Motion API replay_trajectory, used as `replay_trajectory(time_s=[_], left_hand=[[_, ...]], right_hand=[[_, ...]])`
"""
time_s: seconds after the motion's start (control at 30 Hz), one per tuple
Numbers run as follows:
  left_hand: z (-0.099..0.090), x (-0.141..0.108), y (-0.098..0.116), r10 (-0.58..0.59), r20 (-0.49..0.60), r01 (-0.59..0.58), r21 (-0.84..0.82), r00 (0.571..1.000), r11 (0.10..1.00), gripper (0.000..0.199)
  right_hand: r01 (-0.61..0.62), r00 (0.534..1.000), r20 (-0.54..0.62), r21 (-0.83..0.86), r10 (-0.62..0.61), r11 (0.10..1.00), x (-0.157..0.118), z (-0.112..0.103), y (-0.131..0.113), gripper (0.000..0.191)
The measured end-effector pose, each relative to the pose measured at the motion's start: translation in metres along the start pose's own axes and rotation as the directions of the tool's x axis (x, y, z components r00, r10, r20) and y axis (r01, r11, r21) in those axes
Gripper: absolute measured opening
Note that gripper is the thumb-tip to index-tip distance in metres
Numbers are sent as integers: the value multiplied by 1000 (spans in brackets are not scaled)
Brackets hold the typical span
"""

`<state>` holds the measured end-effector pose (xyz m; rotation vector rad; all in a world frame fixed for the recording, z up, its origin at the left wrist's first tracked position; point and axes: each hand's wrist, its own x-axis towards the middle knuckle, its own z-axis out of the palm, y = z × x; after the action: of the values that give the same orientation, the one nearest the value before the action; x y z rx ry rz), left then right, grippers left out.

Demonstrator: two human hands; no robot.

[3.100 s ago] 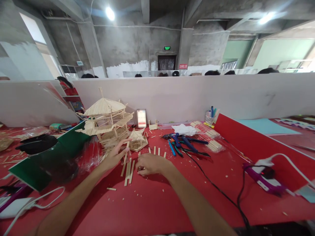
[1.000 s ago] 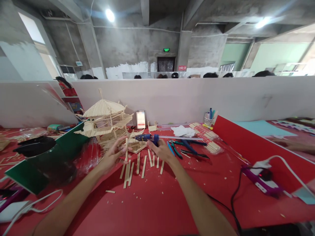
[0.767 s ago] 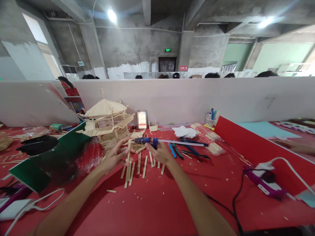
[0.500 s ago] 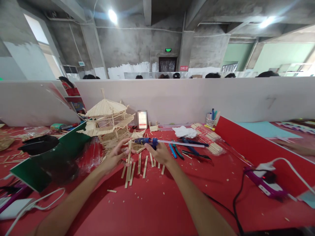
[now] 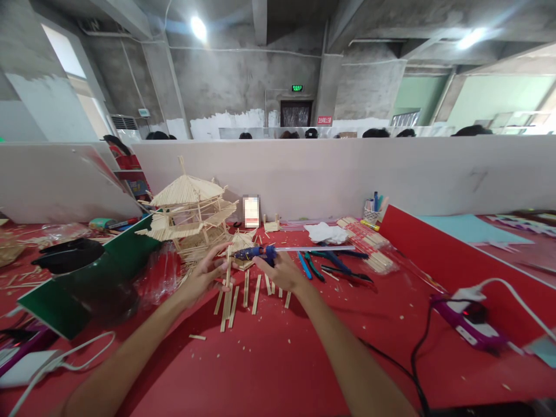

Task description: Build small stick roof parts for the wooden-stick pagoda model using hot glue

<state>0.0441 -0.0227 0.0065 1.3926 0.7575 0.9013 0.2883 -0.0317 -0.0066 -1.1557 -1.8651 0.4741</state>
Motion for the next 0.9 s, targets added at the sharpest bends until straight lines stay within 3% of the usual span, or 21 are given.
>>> replay_trajectory(time_s=[0.23, 0.5, 0.9], left_hand=[[1, 0, 1, -1, 20, 1, -3, 1000, 1000, 64], [0, 2, 1, -9, -11, 9, -18, 1000, 1000, 62], [-3, -1, 2, -55, 21, 56, -68, 998, 996, 66]], right_hand=[[-13, 999, -39, 21, 14, 1000, 1, -1, -5, 40], [-53, 995, 83, 6, 53, 999, -1, -4, -3, 39], [-84, 993, 87, 53, 79, 995, -2, -3, 2, 40]])
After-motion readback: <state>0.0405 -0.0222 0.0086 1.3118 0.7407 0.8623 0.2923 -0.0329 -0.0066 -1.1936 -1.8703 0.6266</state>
